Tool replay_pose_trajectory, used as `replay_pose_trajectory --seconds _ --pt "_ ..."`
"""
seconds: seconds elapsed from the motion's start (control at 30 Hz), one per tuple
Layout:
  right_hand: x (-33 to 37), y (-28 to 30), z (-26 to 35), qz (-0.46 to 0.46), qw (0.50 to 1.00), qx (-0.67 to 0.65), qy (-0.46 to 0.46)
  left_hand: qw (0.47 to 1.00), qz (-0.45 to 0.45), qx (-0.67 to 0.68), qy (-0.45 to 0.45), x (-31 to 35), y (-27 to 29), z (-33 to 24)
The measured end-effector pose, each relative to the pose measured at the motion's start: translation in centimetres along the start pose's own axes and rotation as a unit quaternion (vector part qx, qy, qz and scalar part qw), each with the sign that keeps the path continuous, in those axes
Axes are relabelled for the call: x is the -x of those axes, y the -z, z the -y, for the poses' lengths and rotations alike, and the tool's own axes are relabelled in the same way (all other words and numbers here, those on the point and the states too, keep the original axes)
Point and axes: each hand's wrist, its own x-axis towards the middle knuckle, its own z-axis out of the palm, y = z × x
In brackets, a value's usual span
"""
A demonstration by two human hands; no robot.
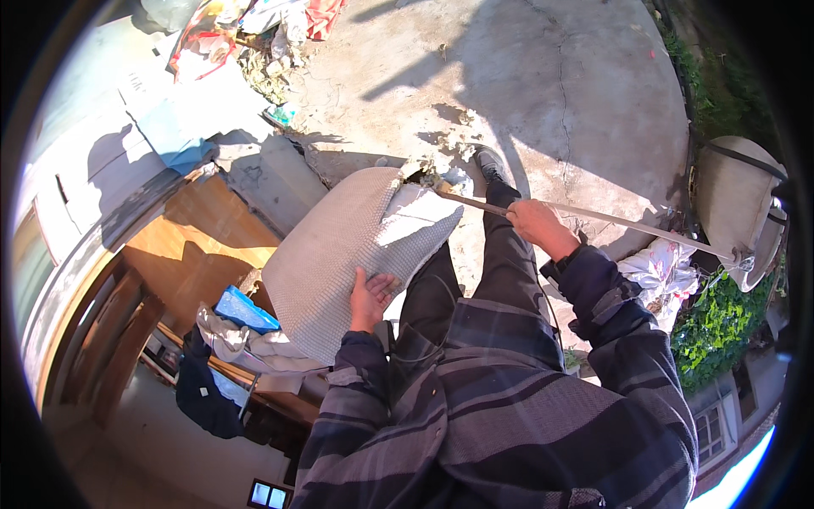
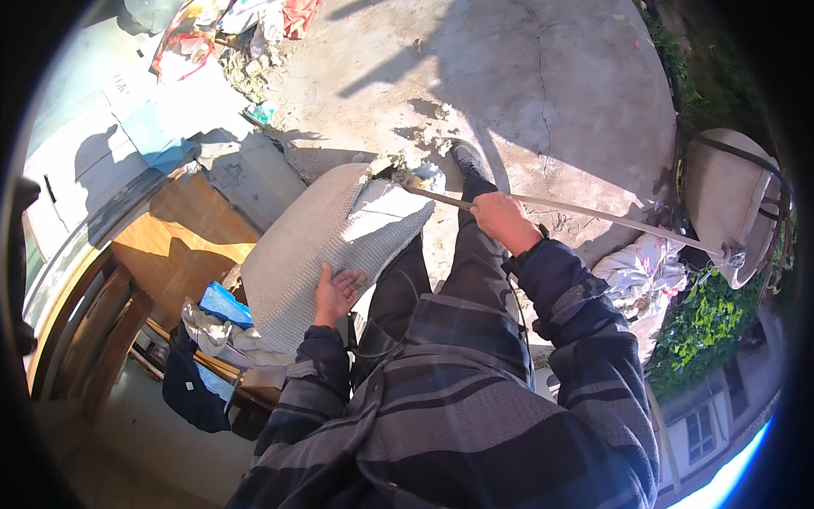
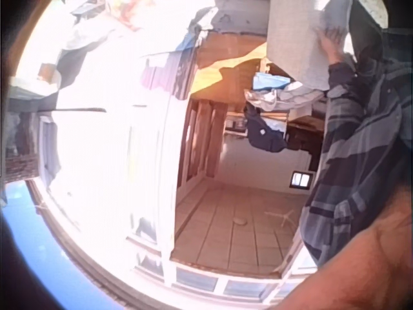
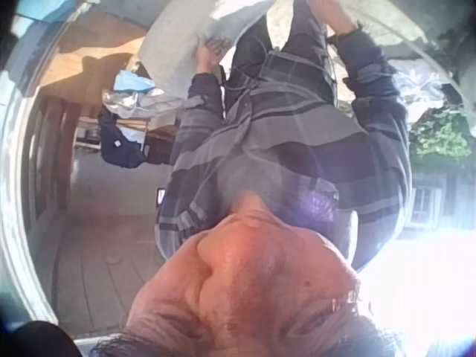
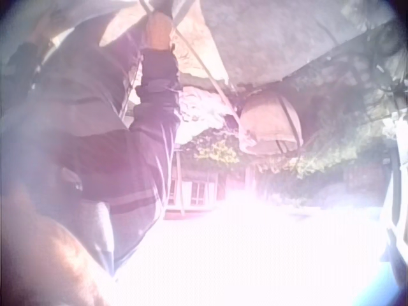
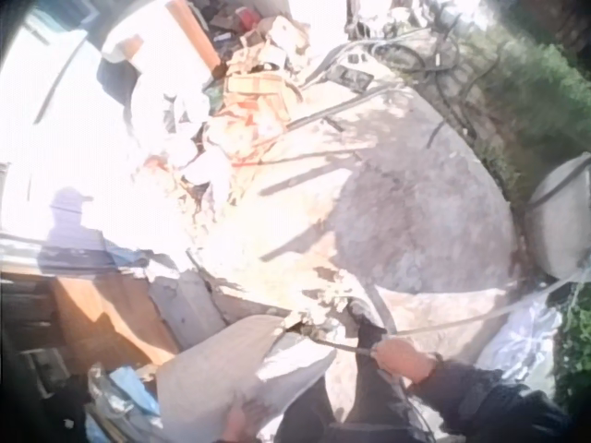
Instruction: The person sweeps a cluttered outdoor area with a broom, then uses a crowbar to pry apart a cushion or foam block, removing stuffing and separating pieces. The person handles the cushion and crowbar throughout, working on a single item.
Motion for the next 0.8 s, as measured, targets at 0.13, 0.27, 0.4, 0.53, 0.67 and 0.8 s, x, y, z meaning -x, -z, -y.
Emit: replay_pose_trajectory --seconds 0.13,0.27,0.4,0.53,0.67,0.8 --pt "-10.8 -5.8 4.9 -0.005 0.991 0.109 0.078 1.0 -0.018 -0.018 -0.003 0.8 0.3 0.4" --pt "-11.9 -11.3 6.9 -0.012 0.992 0.127 0.0 0.999 -0.019 -0.032 -0.014 1.0 0.9 0.1" --pt "-6.7 -8.9 1.0 -0.074 0.995 0.036 -0.052 1.0 -0.009 -0.012 -0.004 0.3 1.4 -0.9" --pt "1.1 -3.4 -1.9 -0.055 0.994 0.028 -0.089 1.0 -0.005 -0.016 0.002 0.1 2.2 -1.6" --pt "8.3 -0.1 -3.3 -0.065 0.985 -0.043 -0.153 0.999 -0.024 -0.024 0.011 0.7 3.9 -1.8" --pt "12.0 1.8 -5.6 -0.112 0.969 -0.134 -0.176 0.999 -0.049 -0.018 0.017 1.3 6.0 -3.3"
